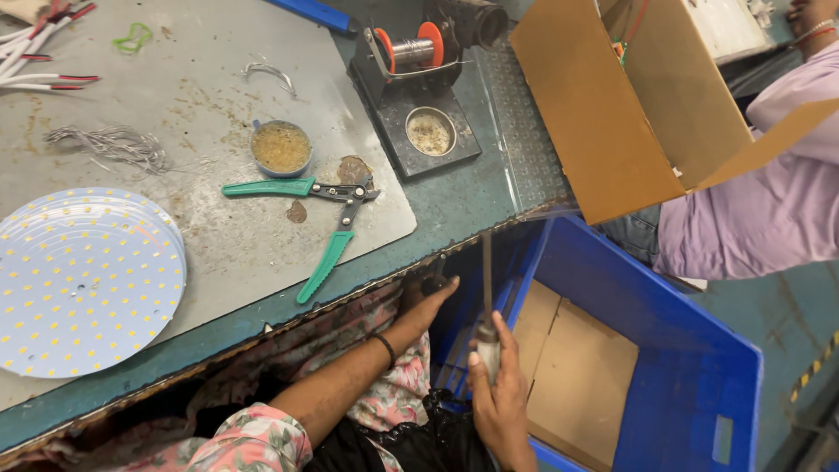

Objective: The person uses a soldering iron to attach wires to circular LED modules on a workbench. They handle multiple modules, applying solder to connection points and stacking the finished units.

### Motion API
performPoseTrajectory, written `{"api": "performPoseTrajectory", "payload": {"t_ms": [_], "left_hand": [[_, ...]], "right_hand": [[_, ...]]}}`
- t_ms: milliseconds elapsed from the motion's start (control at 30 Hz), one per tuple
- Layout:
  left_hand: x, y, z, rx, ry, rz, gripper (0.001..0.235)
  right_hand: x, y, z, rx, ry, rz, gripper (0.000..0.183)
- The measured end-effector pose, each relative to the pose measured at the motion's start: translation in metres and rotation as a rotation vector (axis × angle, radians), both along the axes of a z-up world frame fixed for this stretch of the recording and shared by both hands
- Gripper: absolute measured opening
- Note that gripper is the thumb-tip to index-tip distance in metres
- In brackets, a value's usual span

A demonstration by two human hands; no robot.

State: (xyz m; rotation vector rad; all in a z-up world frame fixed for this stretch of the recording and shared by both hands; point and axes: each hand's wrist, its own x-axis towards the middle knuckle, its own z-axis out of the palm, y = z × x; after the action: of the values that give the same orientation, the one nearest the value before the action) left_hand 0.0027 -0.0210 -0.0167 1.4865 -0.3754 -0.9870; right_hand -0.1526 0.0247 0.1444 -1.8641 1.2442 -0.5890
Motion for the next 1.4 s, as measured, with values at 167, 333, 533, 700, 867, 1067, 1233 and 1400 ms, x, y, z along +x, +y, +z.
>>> {"api": "performPoseTrajectory", "payload": {"t_ms": [167,333,533,700,867,1067,1233,1400], "left_hand": [[0.002,0.0,-0.003,0.013,-0.029,-0.038,0.064],[0.003,0.004,0.006,-0.008,-0.004,-0.053,0.06],[0.009,0.007,0.011,-0.14,-0.017,-0.071,0.054],[0.01,0.006,0.004,-0.107,-0.035,-0.091,0.047],[0.005,0.002,-0.006,0.085,-0.082,-0.152,0.043],[-0.006,0.001,-0.013,0.155,-0.081,-0.057,0.046],[0.012,0.0,-0.003,0.094,-0.345,-0.211,0.051],[0.002,0.008,-0.018,0.237,-0.257,-0.249,0.047]], "right_hand": [[0.017,-0.001,0.027,-0.185,0.063,0.118,0.064],[0.026,-0.001,0.038,0.141,0.23,-0.052,0.062],[0.03,-0.005,0.041,-0.236,0.21,0.259,0.054],[0.039,-0.007,0.04,-0.099,0.303,0.264,0.054],[0.048,-0.014,0.049,0.053,0.371,0.249,0.057],[0.058,-0.021,0.06,0.109,0.423,0.236,0.057],[0.079,-0.025,0.078,0.161,0.429,0.189,0.059],[0.079,-0.016,0.075,-0.229,0.179,0.359,0.05]]}}
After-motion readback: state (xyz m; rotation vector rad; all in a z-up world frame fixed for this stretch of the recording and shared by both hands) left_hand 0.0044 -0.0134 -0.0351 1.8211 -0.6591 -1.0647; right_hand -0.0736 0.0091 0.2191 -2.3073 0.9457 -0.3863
